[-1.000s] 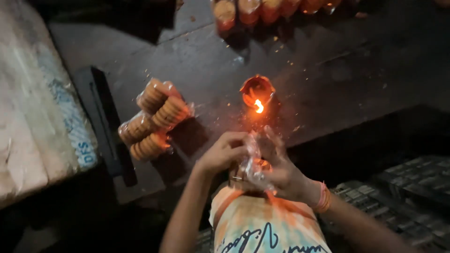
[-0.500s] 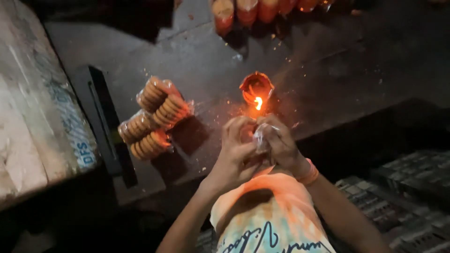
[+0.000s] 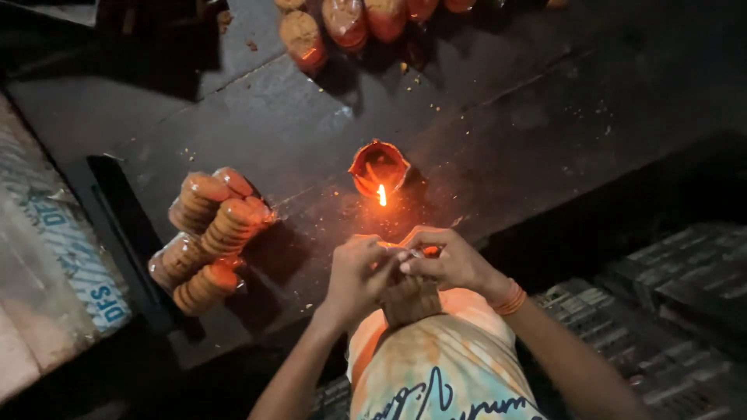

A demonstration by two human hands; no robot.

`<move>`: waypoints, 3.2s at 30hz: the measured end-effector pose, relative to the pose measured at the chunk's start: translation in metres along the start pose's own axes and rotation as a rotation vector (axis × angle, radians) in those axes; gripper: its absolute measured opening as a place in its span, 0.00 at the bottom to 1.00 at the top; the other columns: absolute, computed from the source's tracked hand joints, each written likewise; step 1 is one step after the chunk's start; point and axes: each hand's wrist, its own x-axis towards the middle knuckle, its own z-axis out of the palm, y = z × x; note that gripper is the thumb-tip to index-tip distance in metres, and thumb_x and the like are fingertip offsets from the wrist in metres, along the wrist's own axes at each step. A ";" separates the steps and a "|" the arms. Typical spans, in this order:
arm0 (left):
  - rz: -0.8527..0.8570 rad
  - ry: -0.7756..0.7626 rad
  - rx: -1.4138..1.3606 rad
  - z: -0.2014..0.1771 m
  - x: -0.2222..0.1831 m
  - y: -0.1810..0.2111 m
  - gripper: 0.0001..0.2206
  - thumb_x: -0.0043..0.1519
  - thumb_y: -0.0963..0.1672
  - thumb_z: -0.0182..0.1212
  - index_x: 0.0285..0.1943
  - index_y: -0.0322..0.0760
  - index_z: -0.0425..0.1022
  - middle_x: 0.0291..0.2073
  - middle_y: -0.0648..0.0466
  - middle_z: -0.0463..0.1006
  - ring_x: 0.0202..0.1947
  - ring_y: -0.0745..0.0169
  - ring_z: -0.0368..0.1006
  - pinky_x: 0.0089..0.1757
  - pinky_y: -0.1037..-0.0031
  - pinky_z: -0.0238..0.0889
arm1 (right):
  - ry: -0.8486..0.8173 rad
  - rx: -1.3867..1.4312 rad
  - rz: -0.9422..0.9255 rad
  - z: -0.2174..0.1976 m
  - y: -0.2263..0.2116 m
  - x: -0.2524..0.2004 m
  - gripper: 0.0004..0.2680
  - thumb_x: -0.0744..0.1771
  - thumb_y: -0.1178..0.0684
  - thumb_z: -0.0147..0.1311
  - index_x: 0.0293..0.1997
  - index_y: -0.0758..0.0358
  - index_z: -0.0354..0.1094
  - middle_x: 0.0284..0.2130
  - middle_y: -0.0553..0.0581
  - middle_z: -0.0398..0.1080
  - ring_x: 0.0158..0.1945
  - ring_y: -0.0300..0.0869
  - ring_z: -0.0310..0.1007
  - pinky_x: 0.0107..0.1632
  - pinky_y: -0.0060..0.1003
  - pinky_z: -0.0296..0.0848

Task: The person places cookies into plastic bags and seals the bags by melting the plastic over an open flame. The person then organizes the sealed bags and places them into a large storage container.

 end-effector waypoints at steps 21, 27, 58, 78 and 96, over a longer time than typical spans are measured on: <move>-1.130 -0.063 -0.929 0.077 -0.037 -0.065 0.24 0.50 0.49 0.75 0.51 0.32 0.76 0.42 0.52 0.82 0.43 0.66 0.78 0.48 0.72 0.70 | 0.374 -0.021 0.093 -0.050 0.102 0.068 0.04 0.66 0.59 0.59 0.32 0.66 0.75 0.27 0.48 0.75 0.32 0.29 0.69 0.37 0.27 0.69; -1.182 -0.188 -1.142 0.076 -0.041 -0.076 0.20 0.54 0.48 0.72 0.49 0.30 0.78 0.38 0.51 0.82 0.38 0.64 0.78 0.44 0.70 0.71 | 0.555 -0.014 0.076 -0.038 0.103 0.068 0.03 0.65 0.59 0.60 0.31 0.66 0.74 0.24 0.50 0.74 0.27 0.32 0.70 0.31 0.28 0.70; -0.876 0.625 0.058 -0.157 -0.078 -0.188 0.24 0.68 0.51 0.62 0.66 0.33 0.65 0.58 0.39 0.71 0.58 0.41 0.67 0.56 0.58 0.61 | 1.032 -0.150 -0.018 -0.129 0.131 -0.015 0.07 0.68 0.53 0.58 0.48 0.56 0.67 0.45 0.57 0.70 0.49 0.49 0.71 0.52 0.49 0.69; -0.466 0.342 0.753 -0.055 0.290 -0.224 0.23 0.60 0.57 0.69 0.36 0.34 0.80 0.27 0.43 0.80 0.29 0.41 0.77 0.35 0.54 0.66 | 1.266 -1.338 -0.028 -0.119 0.106 0.024 0.03 0.67 0.50 0.53 0.39 0.53 0.66 0.42 0.55 0.66 0.47 0.53 0.64 0.48 0.52 0.58; 0.407 0.235 0.580 -0.185 0.182 -0.017 0.07 0.60 0.37 0.68 0.39 0.37 0.74 0.38 0.52 0.79 0.42 0.55 0.76 0.48 0.61 0.64 | 0.867 -1.143 -0.920 -0.021 -0.181 0.048 0.38 0.61 0.41 0.71 0.74 0.68 0.47 0.74 0.71 0.43 0.77 0.64 0.45 0.76 0.57 0.52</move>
